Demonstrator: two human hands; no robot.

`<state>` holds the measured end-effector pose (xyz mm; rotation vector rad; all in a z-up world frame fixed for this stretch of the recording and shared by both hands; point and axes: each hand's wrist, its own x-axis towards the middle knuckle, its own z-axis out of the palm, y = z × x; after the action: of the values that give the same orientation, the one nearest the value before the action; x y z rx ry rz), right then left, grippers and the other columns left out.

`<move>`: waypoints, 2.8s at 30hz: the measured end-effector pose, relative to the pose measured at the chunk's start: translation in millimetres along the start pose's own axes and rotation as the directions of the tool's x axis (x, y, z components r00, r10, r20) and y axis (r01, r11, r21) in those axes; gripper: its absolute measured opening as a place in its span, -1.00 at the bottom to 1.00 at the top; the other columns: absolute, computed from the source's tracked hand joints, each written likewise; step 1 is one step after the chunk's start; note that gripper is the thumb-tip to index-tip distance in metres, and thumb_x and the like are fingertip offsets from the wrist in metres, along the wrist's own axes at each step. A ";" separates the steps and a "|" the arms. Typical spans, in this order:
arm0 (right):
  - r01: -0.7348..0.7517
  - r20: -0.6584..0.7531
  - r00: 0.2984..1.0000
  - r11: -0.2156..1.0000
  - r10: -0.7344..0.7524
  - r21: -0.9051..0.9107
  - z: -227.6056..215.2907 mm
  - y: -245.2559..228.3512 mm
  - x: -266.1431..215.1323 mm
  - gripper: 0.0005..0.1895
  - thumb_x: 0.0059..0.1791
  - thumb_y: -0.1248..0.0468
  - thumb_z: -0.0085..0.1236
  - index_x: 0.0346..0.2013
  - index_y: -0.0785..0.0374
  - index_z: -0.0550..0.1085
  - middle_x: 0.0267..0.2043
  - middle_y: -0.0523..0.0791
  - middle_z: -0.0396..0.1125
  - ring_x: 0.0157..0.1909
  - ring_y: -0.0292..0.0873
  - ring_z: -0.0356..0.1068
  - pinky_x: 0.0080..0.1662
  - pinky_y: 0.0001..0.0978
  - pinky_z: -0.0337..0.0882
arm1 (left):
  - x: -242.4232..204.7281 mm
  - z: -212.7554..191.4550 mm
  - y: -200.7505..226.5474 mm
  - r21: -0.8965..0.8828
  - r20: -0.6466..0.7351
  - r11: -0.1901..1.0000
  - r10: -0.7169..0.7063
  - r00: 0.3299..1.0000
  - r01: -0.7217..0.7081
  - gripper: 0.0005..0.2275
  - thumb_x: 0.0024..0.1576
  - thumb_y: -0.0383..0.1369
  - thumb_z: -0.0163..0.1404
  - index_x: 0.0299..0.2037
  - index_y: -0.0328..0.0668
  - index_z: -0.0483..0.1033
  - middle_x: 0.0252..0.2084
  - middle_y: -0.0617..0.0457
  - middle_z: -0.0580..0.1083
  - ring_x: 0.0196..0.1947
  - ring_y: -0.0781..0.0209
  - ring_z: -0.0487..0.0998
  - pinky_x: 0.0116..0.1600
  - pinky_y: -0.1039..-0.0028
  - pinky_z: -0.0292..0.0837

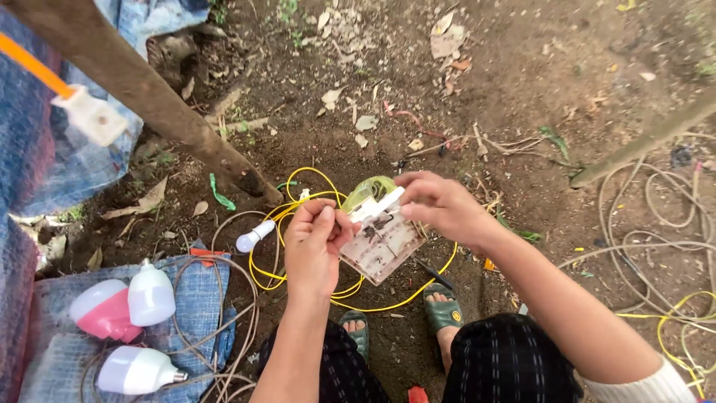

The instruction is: Wiring a portable electrical switchboard by stripping wire insulation and connecting wires to terminals.

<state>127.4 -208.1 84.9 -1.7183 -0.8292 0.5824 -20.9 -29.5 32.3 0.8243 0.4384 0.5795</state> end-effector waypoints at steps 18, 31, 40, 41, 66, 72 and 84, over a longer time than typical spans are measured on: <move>0.109 -0.424 0.905 0.975 -0.016 0.196 63.9 -6.2 -58.8 -0.88 0.03 0.30 0.23 -0.20 0.31 0.56 -0.42 -0.13 0.40 -0.35 -0.34 0.29 -0.28 -0.50 0.38 | -45.7 34.4 12.4 0.402 0.302 0.841 0.251 0.920 -0.362 -0.96 0.24 -0.54 -0.01 -0.16 -0.33 0.47 -0.49 -0.12 0.56 -0.57 0.31 0.40 -0.41 0.57 0.40; 0.074 -0.425 0.898 0.915 0.112 0.397 87.1 -6.3 -42.1 -0.91 0.00 0.41 0.20 -0.24 0.41 0.54 -0.50 -0.12 0.32 -0.44 -0.32 0.30 -0.41 -0.56 0.36 | -33.9 33.4 -0.6 0.407 0.330 0.850 0.203 0.922 -0.333 -0.95 0.26 -0.52 -0.01 -0.19 -0.36 0.50 -0.51 -0.08 0.55 -0.52 0.33 0.40 -0.37 0.58 0.37; 0.095 -0.406 0.894 0.807 0.188 0.582 83.8 -7.6 -41.5 -0.95 0.07 0.43 0.09 -0.23 0.39 0.47 -0.57 -0.06 0.24 -0.52 -0.40 0.06 -0.47 -0.61 0.14 | -36.2 42.2 -5.2 0.416 0.335 0.848 0.193 0.922 -0.328 -0.92 0.26 -0.50 0.01 -0.17 -0.39 0.52 -0.51 -0.07 0.55 -0.50 0.35 0.43 -0.35 0.56 0.41; 0.086 -0.401 0.894 0.805 0.197 0.587 82.6 -8.1 -42.5 -0.95 0.07 0.43 0.08 -0.23 0.40 0.46 -0.57 -0.05 0.25 -0.53 -0.39 0.07 -0.47 -0.60 0.15 | -37.0 43.3 -5.3 0.415 0.341 0.845 0.199 0.919 -0.337 -0.92 0.25 -0.50 0.01 -0.17 -0.39 0.53 -0.51 -0.07 0.55 -0.49 0.35 0.42 -0.33 0.55 0.42; -0.064 -0.177 0.911 0.553 0.371 0.831 68.4 -5.6 -53.9 -0.94 0.02 0.41 0.07 -0.30 0.39 0.43 -0.61 -0.07 0.21 -0.59 -0.27 0.17 -0.48 -0.48 0.23 | -36.9 40.2 -13.6 0.372 0.439 0.815 0.267 0.858 -0.444 -0.93 0.18 -0.54 0.09 -0.21 -0.46 0.55 -0.57 -0.15 0.55 -0.54 0.27 0.52 -0.41 0.44 0.45; -0.105 -0.116 0.921 0.523 0.372 0.846 64.2 -4.5 -54.5 -0.95 0.01 0.41 0.06 -0.33 0.36 0.43 -0.62 -0.08 0.21 -0.61 -0.27 0.19 -0.48 -0.46 0.25 | -35.1 37.2 -16.4 0.351 0.454 0.834 0.245 0.857 -0.425 -0.93 0.17 -0.56 0.11 -0.22 -0.48 0.55 -0.58 -0.15 0.54 -0.57 0.24 0.54 -0.42 0.45 0.47; -0.084 -0.117 0.985 0.944 0.127 0.318 42.5 -7.3 -60.5 -0.76 0.04 0.31 0.01 -0.19 0.41 0.59 -0.44 0.11 0.45 -0.40 -0.03 0.43 -0.25 -0.22 0.49 | -29.2 24.5 -9.0 0.305 0.515 0.895 0.133 0.847 -0.326 -0.90 0.23 -0.47 0.05 -0.29 -0.37 0.53 -0.63 -0.02 0.41 -0.55 0.33 0.29 -0.42 0.49 0.29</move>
<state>56.0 -227.4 78.1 -1.4977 -0.5187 0.6248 -26.3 -66.4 44.2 1.3753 -0.0224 0.4932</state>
